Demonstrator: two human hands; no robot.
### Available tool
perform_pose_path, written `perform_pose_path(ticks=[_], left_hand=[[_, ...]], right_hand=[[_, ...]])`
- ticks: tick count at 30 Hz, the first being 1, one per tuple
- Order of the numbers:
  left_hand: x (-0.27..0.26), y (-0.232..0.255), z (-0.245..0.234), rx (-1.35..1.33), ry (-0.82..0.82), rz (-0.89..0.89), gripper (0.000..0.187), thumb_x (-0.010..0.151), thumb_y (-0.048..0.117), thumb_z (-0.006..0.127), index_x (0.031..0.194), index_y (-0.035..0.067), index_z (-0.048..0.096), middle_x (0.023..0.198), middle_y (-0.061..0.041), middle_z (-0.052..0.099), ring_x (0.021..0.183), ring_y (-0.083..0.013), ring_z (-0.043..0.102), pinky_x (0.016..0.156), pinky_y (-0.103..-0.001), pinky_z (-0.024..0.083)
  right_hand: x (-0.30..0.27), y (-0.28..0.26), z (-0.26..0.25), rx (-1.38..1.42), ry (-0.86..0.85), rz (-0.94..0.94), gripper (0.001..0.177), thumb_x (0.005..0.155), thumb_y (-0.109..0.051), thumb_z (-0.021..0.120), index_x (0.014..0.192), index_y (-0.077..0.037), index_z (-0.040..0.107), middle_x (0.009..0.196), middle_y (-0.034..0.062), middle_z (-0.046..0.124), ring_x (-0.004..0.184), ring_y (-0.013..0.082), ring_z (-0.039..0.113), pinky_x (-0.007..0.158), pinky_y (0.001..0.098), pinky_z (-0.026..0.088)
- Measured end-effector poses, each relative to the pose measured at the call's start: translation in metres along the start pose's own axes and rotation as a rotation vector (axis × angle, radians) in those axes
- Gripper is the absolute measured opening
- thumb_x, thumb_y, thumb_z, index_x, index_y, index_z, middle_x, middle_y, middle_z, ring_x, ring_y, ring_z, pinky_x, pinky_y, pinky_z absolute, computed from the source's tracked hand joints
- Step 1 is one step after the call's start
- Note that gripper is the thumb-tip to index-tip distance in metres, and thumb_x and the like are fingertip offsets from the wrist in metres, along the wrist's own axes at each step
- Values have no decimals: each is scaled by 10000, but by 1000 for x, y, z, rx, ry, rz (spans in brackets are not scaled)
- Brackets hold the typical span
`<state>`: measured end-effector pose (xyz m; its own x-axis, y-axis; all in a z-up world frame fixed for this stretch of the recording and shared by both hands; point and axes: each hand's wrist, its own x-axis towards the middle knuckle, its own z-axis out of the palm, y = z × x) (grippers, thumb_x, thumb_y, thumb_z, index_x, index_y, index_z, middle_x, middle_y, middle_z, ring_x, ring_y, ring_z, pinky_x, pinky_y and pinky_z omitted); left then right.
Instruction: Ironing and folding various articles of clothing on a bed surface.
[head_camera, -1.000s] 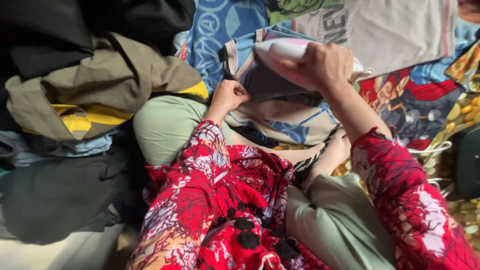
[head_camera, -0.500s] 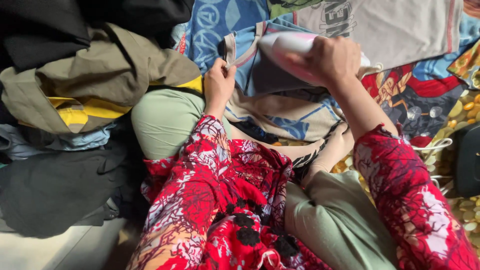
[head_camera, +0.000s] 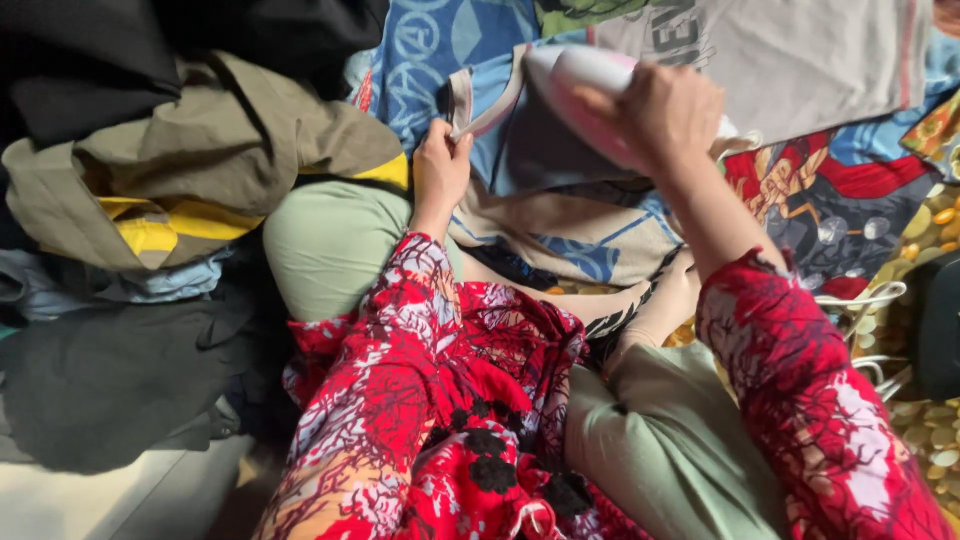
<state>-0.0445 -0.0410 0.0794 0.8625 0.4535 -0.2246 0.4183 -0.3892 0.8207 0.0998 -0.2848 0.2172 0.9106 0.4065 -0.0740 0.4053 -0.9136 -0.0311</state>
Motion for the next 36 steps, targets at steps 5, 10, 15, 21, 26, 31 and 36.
perform_pose_path(ticks=[5,10,15,21,26,31,36], left_hand=[[6,2,2,18,16,25,261,931,213,739,971,28,559,777,-194,684,764,-413,675,667,-485,506],[4,-1,2,30,-13,-46,267,920,226,736,966,31,560,781,-187,693,752,-402,684,673,-481,512],[3,-5,3,17,2,-17,268,939,235,720,985,25,560,803,-191,690,770,-407,677,685,-484,510],[5,-3,4,44,5,-6,269,933,251,723,972,28,579,801,-188,696,775,-394,684,689,-481,510],[4,1,2,12,3,-43,273,927,257,724,970,27,585,800,-177,700,758,-374,696,690,-460,525],[10,2,-2,42,-4,-37,272,890,267,735,907,32,600,786,-168,714,761,-365,712,701,-448,543],[21,-17,5,110,-39,-37,291,866,287,755,883,34,613,799,-173,716,787,-384,706,710,-470,537]], right_hand=[[-1,2,3,-38,-70,-130,475,839,-640,758,802,-168,806,660,118,680,579,321,690,536,434,533],[-2,-7,-9,54,-162,-284,628,707,-765,754,831,-153,816,630,131,675,530,332,681,483,441,514],[8,10,6,-45,77,6,745,859,-867,684,821,-134,808,617,118,674,536,303,689,482,387,515],[0,-7,-9,73,-267,-379,646,724,-764,730,788,-126,811,574,107,670,445,278,669,420,387,479],[8,-7,4,-7,-49,-247,617,783,-767,734,734,-156,807,534,119,636,449,286,649,444,380,469],[19,11,8,66,84,-81,769,853,-846,708,730,-90,779,561,130,631,473,283,638,467,383,499],[-1,-13,-16,179,-65,-471,723,686,-805,780,673,-82,773,530,103,639,400,244,608,372,396,467]])
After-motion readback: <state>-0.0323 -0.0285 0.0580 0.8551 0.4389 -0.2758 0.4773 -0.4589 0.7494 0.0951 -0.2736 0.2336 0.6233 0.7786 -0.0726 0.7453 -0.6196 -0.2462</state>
